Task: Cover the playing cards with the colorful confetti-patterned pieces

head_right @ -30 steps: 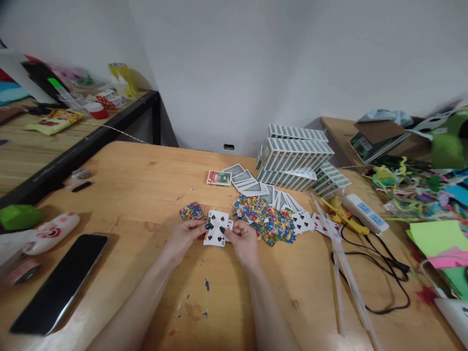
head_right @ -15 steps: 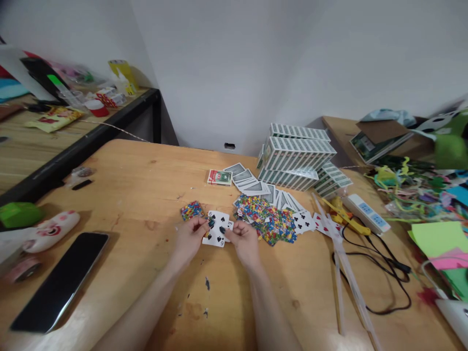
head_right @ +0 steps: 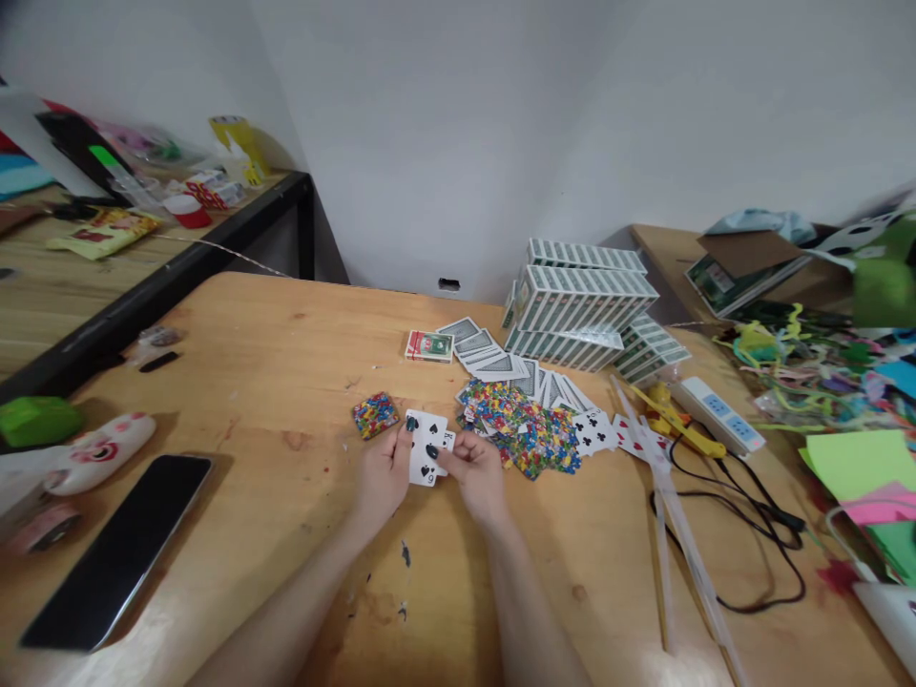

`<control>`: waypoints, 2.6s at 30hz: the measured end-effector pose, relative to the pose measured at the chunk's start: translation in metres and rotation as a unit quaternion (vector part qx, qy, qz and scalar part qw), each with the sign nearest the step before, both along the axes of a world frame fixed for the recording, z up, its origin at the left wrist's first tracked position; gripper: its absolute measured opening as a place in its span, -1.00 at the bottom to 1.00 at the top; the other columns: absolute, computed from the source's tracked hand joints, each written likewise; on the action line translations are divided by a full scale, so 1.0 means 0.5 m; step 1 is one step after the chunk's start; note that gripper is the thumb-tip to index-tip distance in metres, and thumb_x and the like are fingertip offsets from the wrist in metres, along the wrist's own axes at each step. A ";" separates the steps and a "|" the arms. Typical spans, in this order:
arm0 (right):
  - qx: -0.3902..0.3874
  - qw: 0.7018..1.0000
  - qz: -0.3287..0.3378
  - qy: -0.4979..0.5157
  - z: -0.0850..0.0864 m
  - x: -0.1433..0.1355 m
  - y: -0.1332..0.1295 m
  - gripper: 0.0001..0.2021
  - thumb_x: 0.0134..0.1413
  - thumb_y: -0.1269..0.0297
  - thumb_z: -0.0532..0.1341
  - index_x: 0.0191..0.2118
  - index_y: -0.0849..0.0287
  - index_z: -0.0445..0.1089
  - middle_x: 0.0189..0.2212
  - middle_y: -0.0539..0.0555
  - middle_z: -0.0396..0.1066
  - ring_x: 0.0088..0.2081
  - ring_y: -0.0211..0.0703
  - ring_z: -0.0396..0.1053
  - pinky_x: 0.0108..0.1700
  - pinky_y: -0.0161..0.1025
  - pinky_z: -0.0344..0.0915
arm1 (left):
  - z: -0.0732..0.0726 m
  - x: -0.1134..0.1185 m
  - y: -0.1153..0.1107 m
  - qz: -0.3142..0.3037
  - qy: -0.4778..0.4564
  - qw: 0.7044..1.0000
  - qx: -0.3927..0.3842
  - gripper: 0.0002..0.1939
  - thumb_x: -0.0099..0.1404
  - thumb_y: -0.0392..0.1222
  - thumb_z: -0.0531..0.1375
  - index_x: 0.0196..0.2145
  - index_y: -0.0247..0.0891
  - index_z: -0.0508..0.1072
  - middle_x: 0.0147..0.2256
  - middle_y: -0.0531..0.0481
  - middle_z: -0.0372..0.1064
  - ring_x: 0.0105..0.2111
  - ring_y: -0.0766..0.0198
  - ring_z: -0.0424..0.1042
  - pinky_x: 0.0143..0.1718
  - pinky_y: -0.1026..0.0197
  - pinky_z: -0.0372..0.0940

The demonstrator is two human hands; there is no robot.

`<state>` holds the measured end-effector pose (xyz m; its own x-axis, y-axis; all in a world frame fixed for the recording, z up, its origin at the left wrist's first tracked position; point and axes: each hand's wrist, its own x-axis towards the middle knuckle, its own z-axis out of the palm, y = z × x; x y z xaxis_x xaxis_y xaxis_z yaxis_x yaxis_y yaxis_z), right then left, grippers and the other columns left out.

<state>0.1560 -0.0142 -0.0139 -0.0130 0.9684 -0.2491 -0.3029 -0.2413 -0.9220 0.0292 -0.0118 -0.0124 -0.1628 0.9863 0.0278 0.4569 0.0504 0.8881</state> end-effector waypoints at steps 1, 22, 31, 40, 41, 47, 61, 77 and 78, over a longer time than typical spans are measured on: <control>-0.001 1.000 0.001 0.002 0.000 0.000 0.000 -0.77 -0.39 0.27 0.37 -0.61 0.20 0.30 -0.70 -0.08 0.34 -0.67 -0.36 0.21 -0.58 -0.38 0.16 | 0.003 0.000 0.001 -0.001 0.003 1.000 0.003 -0.63 0.22 -0.07 -0.05 -0.68 -0.24 0.19 -0.71 0.08 0.11 -0.67 0.36 0.09 -0.60 0.29 -0.11; 0.002 1.000 0.010 0.007 0.005 -0.007 -0.001 -0.77 -0.35 0.27 0.36 -0.61 0.20 0.29 -0.72 -0.10 0.33 -0.68 -0.36 0.22 -0.57 -0.39 0.16 | 0.010 -0.029 0.014 -0.059 -0.040 0.997 0.036 -0.73 0.21 -0.20 -0.03 -0.62 -0.24 0.13 -0.58 0.09 0.13 -0.52 0.34 0.15 -0.49 0.32 0.02; -0.007 1.000 0.007 0.027 0.003 -0.001 -0.001 -0.80 -0.34 0.30 0.36 -0.58 0.22 0.32 -0.68 -0.08 0.35 -0.66 -0.38 0.21 -0.55 -0.40 0.13 | 0.012 -0.024 0.017 -0.084 -0.025 0.994 0.073 -0.69 0.24 -0.20 -0.06 -0.65 -0.25 0.09 -0.61 0.10 0.10 -0.57 0.38 0.12 -0.51 0.32 0.01; 0.002 1.000 0.006 0.017 -0.006 -0.001 0.000 -0.80 -0.33 0.31 0.36 -0.59 0.22 0.30 -0.71 -0.11 0.30 -0.68 -0.40 0.15 -0.59 -0.42 0.07 | -0.001 -0.023 0.022 -0.073 -0.013 0.994 0.083 -0.62 0.23 -0.15 -0.06 -0.71 -0.26 0.02 -0.69 0.13 0.00 -0.65 0.43 0.04 -0.61 0.34 -0.03; 0.005 1.000 0.004 0.019 -0.005 -0.002 0.000 -0.80 -0.33 0.31 0.36 -0.59 0.21 0.30 -0.71 -0.10 0.30 -0.67 -0.40 0.15 -0.58 -0.41 0.08 | -0.003 -0.022 0.022 -0.065 -0.013 0.994 0.088 -0.61 0.23 -0.14 -0.06 -0.72 -0.26 0.01 -0.70 0.14 -0.01 -0.66 0.43 0.03 -0.62 0.34 -0.03; 0.025 0.999 -0.036 0.029 -0.011 -0.002 0.000 -0.81 -0.30 0.31 0.35 -0.58 0.20 0.29 -0.69 -0.10 0.32 -0.66 -0.38 0.16 -0.56 -0.39 0.10 | -0.010 -0.024 0.018 -0.085 0.005 0.993 0.084 -0.57 0.22 -0.06 -0.03 -0.73 -0.27 0.08 -0.71 0.13 0.00 -0.66 0.43 0.05 -0.63 0.35 -0.04; 0.034 0.992 -0.107 0.056 -0.011 0.008 0.008 -0.82 -0.31 0.33 0.34 -0.57 0.19 0.30 -0.72 -0.15 0.25 -0.66 -0.40 0.12 -0.55 -0.41 0.07 | -0.002 -0.029 -0.004 -0.130 0.115 0.984 0.032 -0.50 0.16 0.06 0.04 -0.79 -0.30 0.22 -0.80 0.13 0.05 -0.73 0.46 0.01 -0.68 0.34 -0.16; 0.032 0.992 -0.098 0.074 -0.016 0.012 0.011 -0.82 -0.32 0.35 0.36 -0.57 0.18 0.31 -0.72 -0.15 0.26 -0.65 -0.39 0.16 -0.54 -0.40 0.13 | 0.006 -0.029 0.004 -0.171 0.039 0.984 0.041 -0.66 0.26 -0.12 -0.06 -0.63 -0.26 0.16 -0.65 0.12 0.11 -0.59 0.39 0.13 -0.54 0.33 0.01; 0.033 0.992 -0.096 0.072 -0.016 0.012 0.010 -0.82 -0.32 0.35 0.36 -0.56 0.18 0.31 -0.73 -0.16 0.25 -0.66 -0.39 0.16 -0.54 -0.40 0.13 | 0.008 -0.029 0.003 -0.175 0.035 0.983 0.043 -0.67 0.26 -0.13 -0.07 -0.62 -0.26 0.16 -0.64 0.12 0.11 -0.58 0.39 0.14 -0.54 0.33 0.02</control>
<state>0.1618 -0.0090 -0.0219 0.1420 0.9706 -0.1941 -0.4668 -0.1073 -0.8778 0.0149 -0.0102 -0.0087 0.1915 0.9750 0.1130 0.4922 -0.1950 0.8484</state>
